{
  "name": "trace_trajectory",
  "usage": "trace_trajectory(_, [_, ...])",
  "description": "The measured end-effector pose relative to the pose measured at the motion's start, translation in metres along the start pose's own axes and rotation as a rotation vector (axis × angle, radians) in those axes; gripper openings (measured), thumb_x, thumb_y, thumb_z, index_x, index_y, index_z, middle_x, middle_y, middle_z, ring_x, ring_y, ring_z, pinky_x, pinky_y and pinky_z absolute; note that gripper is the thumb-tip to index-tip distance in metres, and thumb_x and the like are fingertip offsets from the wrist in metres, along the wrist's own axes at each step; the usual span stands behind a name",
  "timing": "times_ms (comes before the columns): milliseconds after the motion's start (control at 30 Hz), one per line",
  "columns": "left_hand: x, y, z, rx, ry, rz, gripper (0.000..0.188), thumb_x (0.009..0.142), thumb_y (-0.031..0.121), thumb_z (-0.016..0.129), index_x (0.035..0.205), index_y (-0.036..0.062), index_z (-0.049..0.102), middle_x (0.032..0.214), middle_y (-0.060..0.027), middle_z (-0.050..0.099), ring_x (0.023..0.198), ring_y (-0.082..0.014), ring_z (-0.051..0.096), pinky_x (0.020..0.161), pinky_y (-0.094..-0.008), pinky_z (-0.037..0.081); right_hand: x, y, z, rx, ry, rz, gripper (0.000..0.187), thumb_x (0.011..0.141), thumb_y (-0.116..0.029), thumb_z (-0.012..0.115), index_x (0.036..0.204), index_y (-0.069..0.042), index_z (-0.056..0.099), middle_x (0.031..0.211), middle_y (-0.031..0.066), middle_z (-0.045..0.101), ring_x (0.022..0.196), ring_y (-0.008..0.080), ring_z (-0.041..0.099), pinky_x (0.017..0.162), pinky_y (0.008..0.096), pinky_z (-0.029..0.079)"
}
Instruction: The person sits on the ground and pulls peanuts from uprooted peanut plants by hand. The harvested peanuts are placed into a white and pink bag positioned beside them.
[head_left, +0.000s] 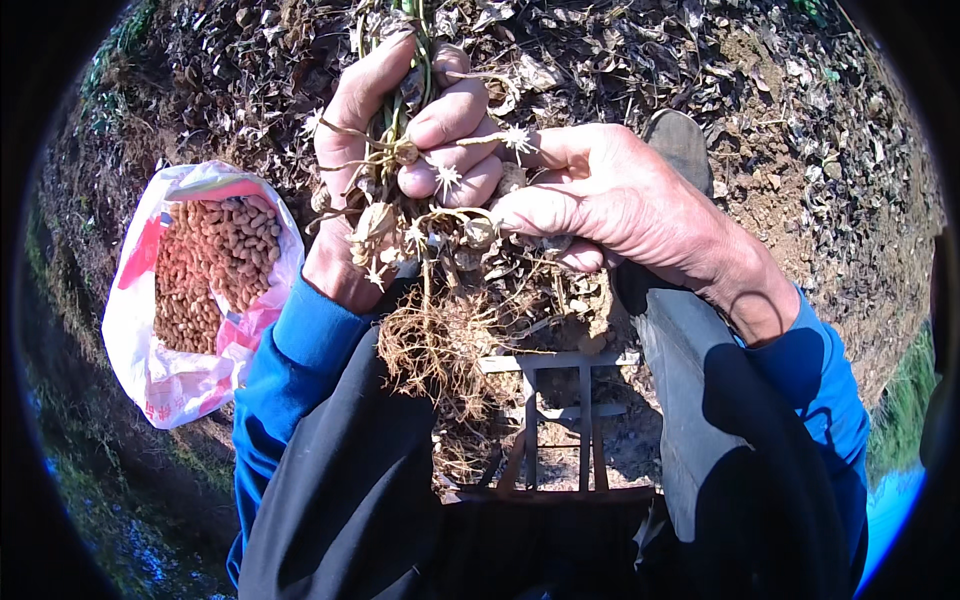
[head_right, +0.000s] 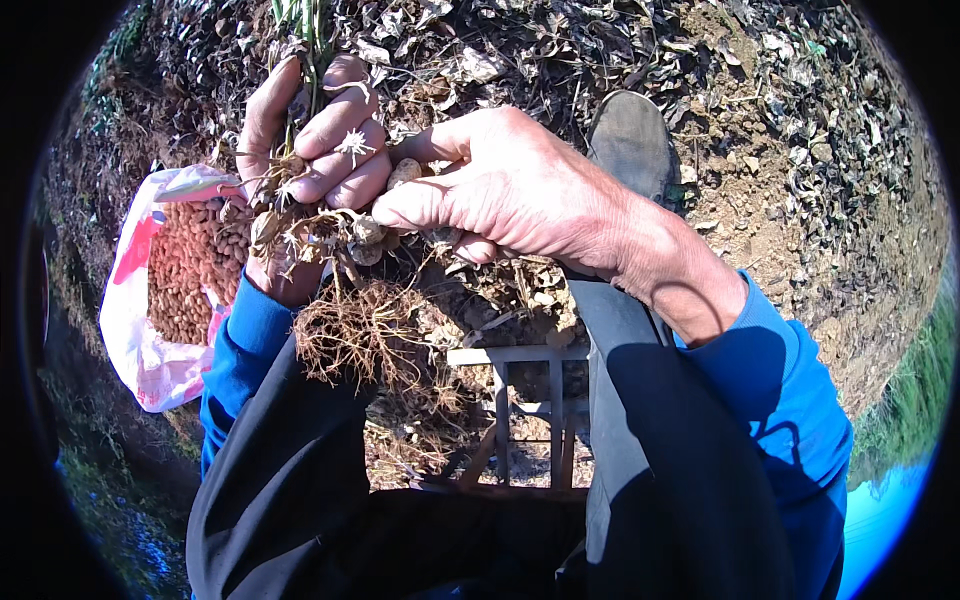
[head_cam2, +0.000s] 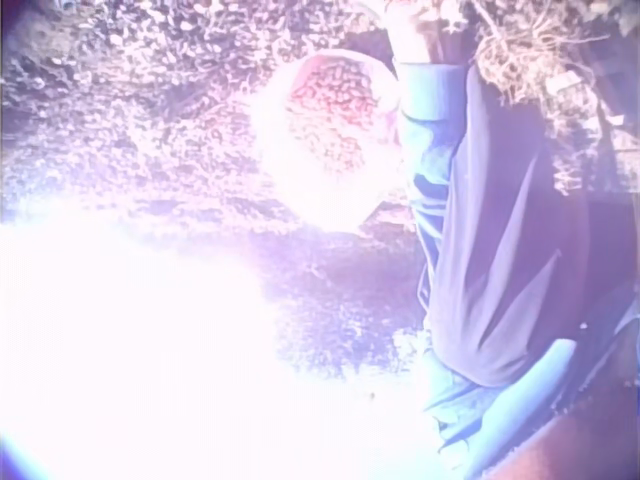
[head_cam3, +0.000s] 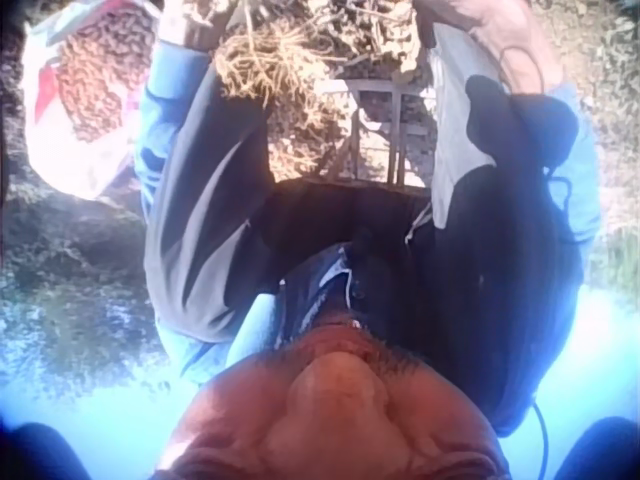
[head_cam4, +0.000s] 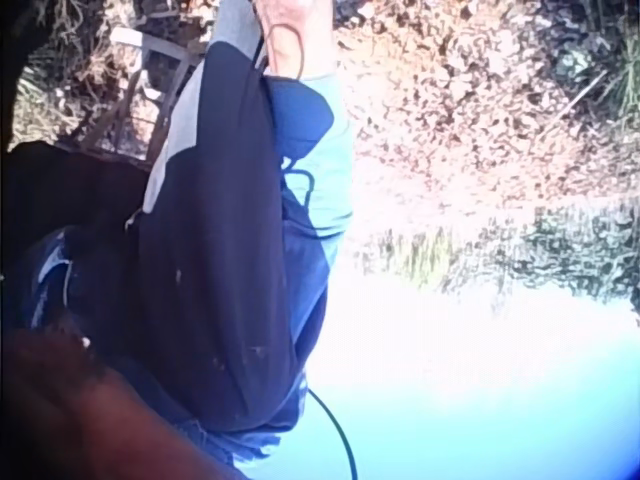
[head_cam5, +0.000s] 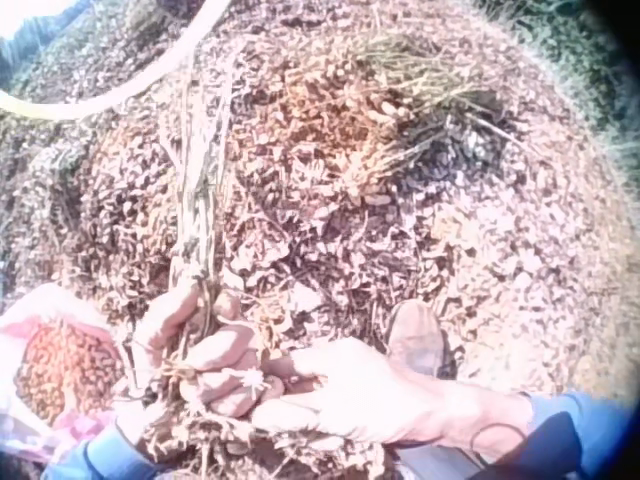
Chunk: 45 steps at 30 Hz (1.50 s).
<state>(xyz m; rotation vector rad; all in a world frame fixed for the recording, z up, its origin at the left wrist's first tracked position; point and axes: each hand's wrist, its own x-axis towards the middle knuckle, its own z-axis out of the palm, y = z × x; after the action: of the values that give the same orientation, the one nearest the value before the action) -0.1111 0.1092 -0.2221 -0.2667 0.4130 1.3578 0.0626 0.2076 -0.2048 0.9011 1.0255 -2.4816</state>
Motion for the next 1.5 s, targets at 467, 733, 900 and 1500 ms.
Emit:
trace_trajectory(467, [0.004, -0.007, -0.007, 0.052, 0.157, 0.036, 0.042, 0.1, 0.045, 0.044, 0.081, 0.0097, 0.053, 0.064, 0.0031, 0.046, 0.051, -0.0089, 0.045, 0.057, -0.0278, 0.041, 0.009, 0.012, 0.006, 0.047, 0.447, -0.344, 0.019, 0.081, -0.008, 0.074, 0.088, -0.001, 0.058, 0.07, -0.0001, 0.058, 0.055, 0.0017, 0.052, 0.045, 0.0163, 0.04])
trace_trajectory(733, [0.002, -0.021, -0.037, 0.421, 0.532, 0.129, 0.022, 0.095, 0.033, 0.059, 0.093, 0.0137, 0.049, 0.064, -0.0026, 0.056, 0.045, -0.0118, 0.053, 0.04, -0.0254, 0.047, -0.016, 0.005, -0.071, 0.014, 0.766, -0.377, 0.01, 0.094, -0.013, 0.064, 0.092, -0.005, 0.058, 0.072, -0.0019, 0.054, 0.052, 0.0012, 0.046, 0.039, 0.0122, 0.032])
trace_trajectory(900, [0.013, -0.023, -0.038, 0.357, 0.453, 0.081, 0.017, 0.093, 0.024, 0.059, 0.093, 0.0071, 0.058, 0.07, -0.0041, 0.062, 0.05, -0.0136, 0.06, 0.044, -0.028, 0.054, -0.006, -0.025, -0.053, 0.007, 0.669, -0.388, 0.016, 0.097, -0.02, 0.058, 0.098, -0.004, 0.061, 0.079, 0.0004, 0.057, 0.058, 0.0036, 0.051, 0.044, 0.0129, 0.035])
trace_trajectory(1500, [-0.006, -0.004, -0.03, 0.233, 0.386, 0.12, 0.023, 0.097, 0.027, 0.054, 0.106, 0.0069, 0.059, 0.086, -0.0049, 0.069, 0.071, -0.0151, 0.068, 0.062, -0.0306, 0.061, -0.012, -0.033, -0.007, -0.022, 0.502, -0.555, 0.031, 0.102, -0.027, 0.05, 0.111, 0.001, 0.06, 0.094, 0.007, 0.064, 0.081, 0.0123, 0.063, 0.065, 0.0196, 0.049])
